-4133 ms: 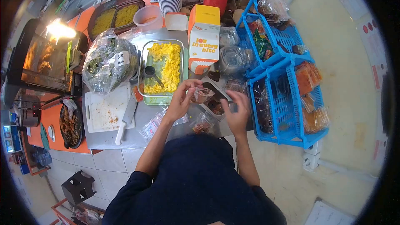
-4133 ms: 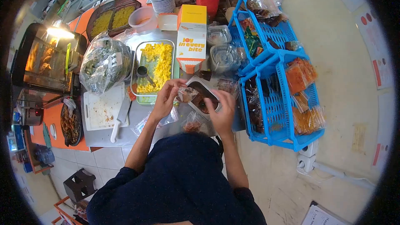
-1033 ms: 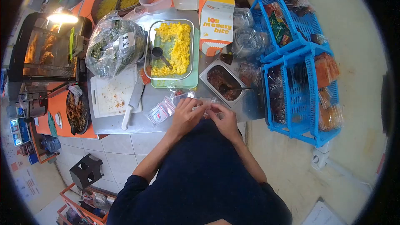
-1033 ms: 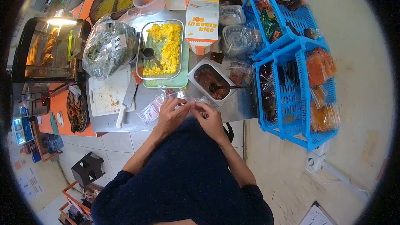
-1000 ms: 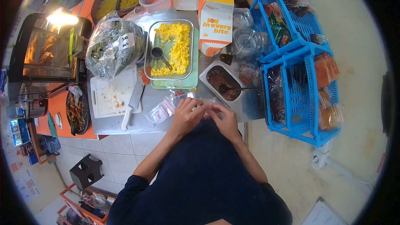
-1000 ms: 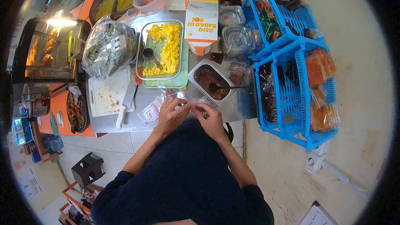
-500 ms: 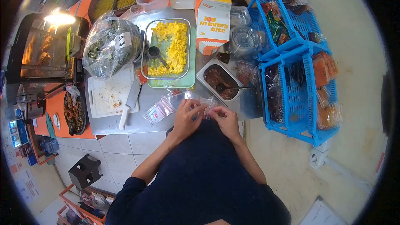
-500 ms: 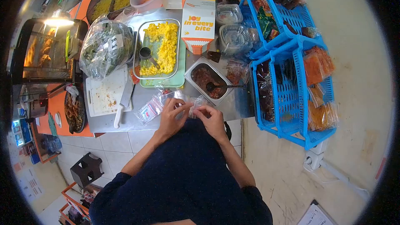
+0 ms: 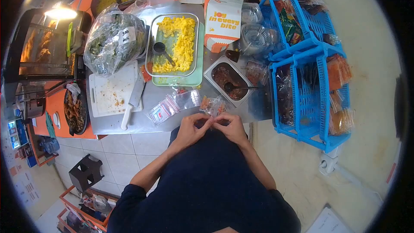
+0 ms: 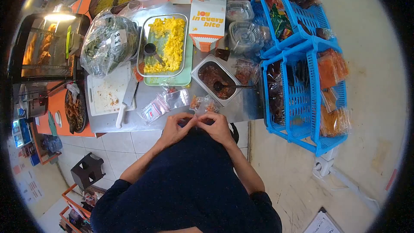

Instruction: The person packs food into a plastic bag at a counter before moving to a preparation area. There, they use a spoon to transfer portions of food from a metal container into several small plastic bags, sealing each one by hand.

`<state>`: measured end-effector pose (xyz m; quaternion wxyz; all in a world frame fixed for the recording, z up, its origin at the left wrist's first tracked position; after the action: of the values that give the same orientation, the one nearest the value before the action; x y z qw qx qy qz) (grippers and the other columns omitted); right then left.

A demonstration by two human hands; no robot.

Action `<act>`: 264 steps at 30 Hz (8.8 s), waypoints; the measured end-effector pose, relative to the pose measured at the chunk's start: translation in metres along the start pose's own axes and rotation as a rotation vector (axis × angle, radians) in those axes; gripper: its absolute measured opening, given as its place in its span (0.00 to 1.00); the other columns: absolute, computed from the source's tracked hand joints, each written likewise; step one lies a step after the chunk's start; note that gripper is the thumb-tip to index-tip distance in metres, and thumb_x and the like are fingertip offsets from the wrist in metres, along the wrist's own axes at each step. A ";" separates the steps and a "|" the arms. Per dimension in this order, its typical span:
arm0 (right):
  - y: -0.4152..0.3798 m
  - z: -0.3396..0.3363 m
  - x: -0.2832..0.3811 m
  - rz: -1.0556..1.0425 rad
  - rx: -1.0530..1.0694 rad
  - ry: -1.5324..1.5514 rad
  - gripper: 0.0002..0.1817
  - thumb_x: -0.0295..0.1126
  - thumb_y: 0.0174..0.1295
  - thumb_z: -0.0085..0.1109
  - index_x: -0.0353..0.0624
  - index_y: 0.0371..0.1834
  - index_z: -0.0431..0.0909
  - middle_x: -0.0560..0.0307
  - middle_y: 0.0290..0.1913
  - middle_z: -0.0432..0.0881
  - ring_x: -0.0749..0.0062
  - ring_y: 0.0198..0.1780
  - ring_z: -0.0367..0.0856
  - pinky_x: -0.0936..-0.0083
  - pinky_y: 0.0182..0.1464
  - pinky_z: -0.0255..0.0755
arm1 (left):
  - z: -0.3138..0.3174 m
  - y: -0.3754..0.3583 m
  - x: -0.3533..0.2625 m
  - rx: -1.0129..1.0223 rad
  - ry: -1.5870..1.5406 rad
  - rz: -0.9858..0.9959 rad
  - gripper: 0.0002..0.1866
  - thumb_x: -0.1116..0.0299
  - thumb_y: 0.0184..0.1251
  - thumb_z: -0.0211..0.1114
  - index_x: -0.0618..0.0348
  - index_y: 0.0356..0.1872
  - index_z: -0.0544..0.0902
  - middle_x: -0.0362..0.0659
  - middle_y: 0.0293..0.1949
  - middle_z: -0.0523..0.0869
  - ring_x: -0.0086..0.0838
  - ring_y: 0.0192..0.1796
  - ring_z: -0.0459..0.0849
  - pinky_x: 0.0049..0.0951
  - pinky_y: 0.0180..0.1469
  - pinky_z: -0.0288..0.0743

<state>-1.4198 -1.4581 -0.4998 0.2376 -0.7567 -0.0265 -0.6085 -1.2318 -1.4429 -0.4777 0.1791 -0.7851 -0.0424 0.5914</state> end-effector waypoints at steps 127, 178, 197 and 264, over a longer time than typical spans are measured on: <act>0.036 -0.043 0.015 -0.367 -0.403 -0.496 0.11 0.23 0.70 0.61 0.44 0.53 0.86 0.48 0.47 0.81 0.53 0.48 0.86 0.63 0.47 0.80 | -0.051 0.097 0.005 0.112 0.360 0.197 0.27 0.55 0.62 0.78 0.61 0.57 0.87 0.52 0.71 0.79 0.46 0.69 0.80 0.42 0.71 0.72; 0.027 -0.074 -0.006 -0.395 -0.187 -0.454 0.11 0.18 0.68 0.60 0.39 0.51 0.85 0.51 0.53 0.85 0.59 0.54 0.87 0.70 0.56 0.83 | -0.085 0.090 -0.017 0.025 0.204 0.234 0.25 0.59 0.67 0.76 0.63 0.59 0.84 0.50 0.58 0.85 0.39 0.61 0.84 0.37 0.63 0.76; 0.066 -0.044 -0.031 -0.105 -0.565 0.340 0.11 0.30 0.79 0.54 0.34 0.51 0.82 0.53 0.47 0.85 0.69 0.45 0.89 0.77 0.49 0.81 | -0.049 0.108 0.007 0.167 0.370 0.265 0.25 0.57 0.63 0.78 0.58 0.57 0.86 0.50 0.71 0.79 0.44 0.71 0.77 0.41 0.74 0.69; 0.045 -0.041 -0.024 -0.241 -0.480 -0.158 0.08 0.26 0.76 0.56 0.35 0.49 0.84 0.52 0.46 0.86 0.64 0.48 0.90 0.74 0.52 0.81 | -0.043 0.104 0.013 0.220 0.413 0.278 0.23 0.57 0.63 0.77 0.55 0.56 0.88 0.46 0.78 0.71 0.46 0.75 0.72 0.44 0.77 0.65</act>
<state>-1.4490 -1.5081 -0.5313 -0.0255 -0.8279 0.0100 -0.5602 -1.2026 -1.5466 -0.5139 0.1852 -0.8630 0.1679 0.4389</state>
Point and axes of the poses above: each hand's wrist, its own y-axis towards the middle knuckle, its own z-axis out of the palm, x = y × z, the point moved 2 cm from there along y, towards the middle knuckle
